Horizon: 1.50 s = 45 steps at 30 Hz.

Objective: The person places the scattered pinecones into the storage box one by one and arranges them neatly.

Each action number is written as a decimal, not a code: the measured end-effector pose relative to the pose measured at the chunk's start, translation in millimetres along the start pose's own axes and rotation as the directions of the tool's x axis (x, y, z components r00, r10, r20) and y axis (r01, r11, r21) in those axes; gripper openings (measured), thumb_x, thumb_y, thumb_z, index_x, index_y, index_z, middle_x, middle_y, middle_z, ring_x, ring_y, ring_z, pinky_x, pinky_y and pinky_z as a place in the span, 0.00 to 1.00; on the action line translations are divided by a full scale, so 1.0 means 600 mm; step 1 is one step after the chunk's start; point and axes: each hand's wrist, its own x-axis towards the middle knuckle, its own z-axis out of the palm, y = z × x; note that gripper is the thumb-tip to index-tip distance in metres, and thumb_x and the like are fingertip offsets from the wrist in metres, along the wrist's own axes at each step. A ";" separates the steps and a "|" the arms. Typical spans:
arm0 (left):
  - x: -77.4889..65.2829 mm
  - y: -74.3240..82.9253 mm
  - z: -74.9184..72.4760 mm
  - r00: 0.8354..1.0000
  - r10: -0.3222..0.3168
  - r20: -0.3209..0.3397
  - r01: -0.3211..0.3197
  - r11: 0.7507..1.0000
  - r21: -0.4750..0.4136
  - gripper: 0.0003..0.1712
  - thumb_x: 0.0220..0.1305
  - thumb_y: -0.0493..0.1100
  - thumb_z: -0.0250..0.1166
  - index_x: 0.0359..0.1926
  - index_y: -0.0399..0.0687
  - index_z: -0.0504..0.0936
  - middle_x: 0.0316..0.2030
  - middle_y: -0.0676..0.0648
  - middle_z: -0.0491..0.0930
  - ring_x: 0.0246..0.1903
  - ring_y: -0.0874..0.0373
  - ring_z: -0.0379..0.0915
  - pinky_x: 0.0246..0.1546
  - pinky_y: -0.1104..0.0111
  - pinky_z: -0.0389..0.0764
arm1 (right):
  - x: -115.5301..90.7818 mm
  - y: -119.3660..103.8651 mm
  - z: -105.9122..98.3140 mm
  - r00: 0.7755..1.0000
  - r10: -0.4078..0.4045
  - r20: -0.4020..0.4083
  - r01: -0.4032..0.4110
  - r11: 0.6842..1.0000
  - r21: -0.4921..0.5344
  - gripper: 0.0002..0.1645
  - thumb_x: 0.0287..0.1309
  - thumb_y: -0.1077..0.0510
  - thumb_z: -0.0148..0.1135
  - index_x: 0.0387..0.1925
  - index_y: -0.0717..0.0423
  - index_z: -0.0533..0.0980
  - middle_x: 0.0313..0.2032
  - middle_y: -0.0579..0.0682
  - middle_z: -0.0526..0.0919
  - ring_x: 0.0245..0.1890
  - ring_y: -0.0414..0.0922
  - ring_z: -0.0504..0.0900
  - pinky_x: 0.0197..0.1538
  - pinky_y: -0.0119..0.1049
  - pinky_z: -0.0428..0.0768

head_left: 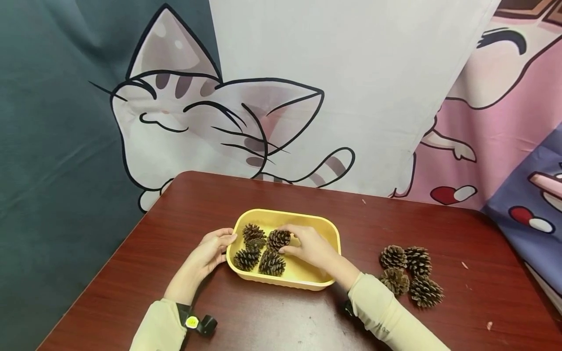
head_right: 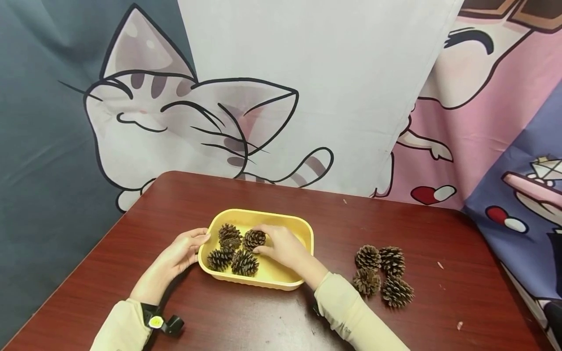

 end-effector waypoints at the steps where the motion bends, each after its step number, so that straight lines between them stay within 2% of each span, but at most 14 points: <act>1: 0.000 0.000 0.000 1.000 0.000 0.002 0.000 1.000 -0.004 0.07 0.66 0.35 0.53 0.44 0.38 0.67 0.35 0.50 0.73 0.35 0.61 0.75 0.32 0.68 0.77 | 0.000 0.000 0.000 1.000 0.006 0.003 -0.006 1.000 0.004 0.32 0.50 0.46 0.69 0.57 0.48 0.72 0.55 0.46 0.77 0.48 0.48 0.79 0.51 0.43 0.77; 11: 0.000 -0.001 -0.002 1.000 0.009 0.009 -0.009 1.000 -0.006 0.07 0.66 0.36 0.54 0.43 0.40 0.67 0.35 0.50 0.73 0.35 0.62 0.75 0.33 0.69 0.78 | -0.001 0.001 -0.002 1.000 0.006 0.013 -0.006 1.000 -0.011 0.38 0.50 0.44 0.68 0.62 0.50 0.67 0.59 0.48 0.73 0.58 0.47 0.73 0.60 0.43 0.70; 15: 0.001 -0.001 -0.002 1.000 0.003 0.005 -0.003 1.000 -0.003 0.09 0.66 0.36 0.53 0.46 0.38 0.66 0.36 0.50 0.74 0.35 0.61 0.75 0.33 0.69 0.78 | -0.003 0.001 -0.006 1.000 0.014 0.021 -0.013 1.000 -0.016 0.39 0.49 0.42 0.68 0.62 0.49 0.68 0.60 0.47 0.73 0.59 0.47 0.71 0.61 0.44 0.68; 20: 0.005 0.001 0.001 1.000 0.000 0.005 0.000 1.000 -0.002 0.13 0.66 0.36 0.53 0.49 0.34 0.64 0.36 0.49 0.75 0.37 0.60 0.76 0.33 0.68 0.79 | -0.005 0.006 -0.013 1.000 -0.003 0.004 0.003 1.000 -0.014 0.36 0.49 0.44 0.69 0.60 0.50 0.70 0.57 0.46 0.75 0.58 0.45 0.72 0.60 0.43 0.69; 30: 0.001 0.002 -0.002 1.000 -0.001 0.001 0.001 1.000 0.009 0.13 0.66 0.37 0.54 0.48 0.36 0.64 0.36 0.49 0.73 0.36 0.60 0.75 0.33 0.69 0.78 | -0.010 0.013 -0.022 0.999 -0.052 -0.010 0.052 0.999 -0.012 0.33 0.49 0.50 0.70 0.58 0.52 0.71 0.54 0.47 0.76 0.50 0.45 0.77 0.53 0.43 0.75; 34: 0.005 -0.002 0.000 1.000 0.004 0.002 -0.004 1.000 0.007 0.10 0.66 0.36 0.54 0.46 0.37 0.66 0.35 0.50 0.74 0.35 0.61 0.75 0.33 0.69 0.78 | -0.026 0.019 -0.040 0.998 -0.066 -0.024 0.066 0.998 -0.017 0.32 0.50 0.52 0.69 0.57 0.54 0.71 0.54 0.49 0.77 0.50 0.47 0.78 0.53 0.42 0.75; 38: 0.007 -0.005 0.000 1.000 0.003 0.011 -0.004 1.000 0.019 0.09 0.65 0.36 0.54 0.45 0.37 0.67 0.35 0.50 0.75 0.35 0.61 0.75 0.33 0.69 0.78 | -0.051 0.024 -0.066 0.995 -0.088 -0.038 0.087 0.996 -0.015 0.32 0.51 0.51 0.69 0.57 0.55 0.71 0.55 0.49 0.76 0.54 0.46 0.75 0.57 0.42 0.72; 40: 0.006 -0.004 -0.002 1.000 0.000 0.017 0.000 1.000 0.028 0.10 0.65 0.36 0.55 0.45 0.37 0.67 0.35 0.50 0.75 0.35 0.61 0.75 0.33 0.69 0.78 | -0.067 0.026 -0.082 0.995 -0.091 -0.039 0.090 0.995 -0.032 0.32 0.52 0.48 0.68 0.57 0.53 0.71 0.55 0.47 0.75 0.55 0.45 0.74 0.58 0.42 0.71; 45: 0.004 0.003 -0.004 1.000 -0.001 0.030 0.000 1.000 0.032 0.11 0.65 0.37 0.55 0.46 0.37 0.66 0.35 0.51 0.75 0.35 0.62 0.76 0.33 0.69 0.78 | -0.114 0.038 -0.129 0.991 -0.113 -0.065 0.106 0.988 -0.108 0.32 0.50 0.48 0.69 0.56 0.53 0.72 0.54 0.46 0.75 0.52 0.44 0.76 0.55 0.42 0.74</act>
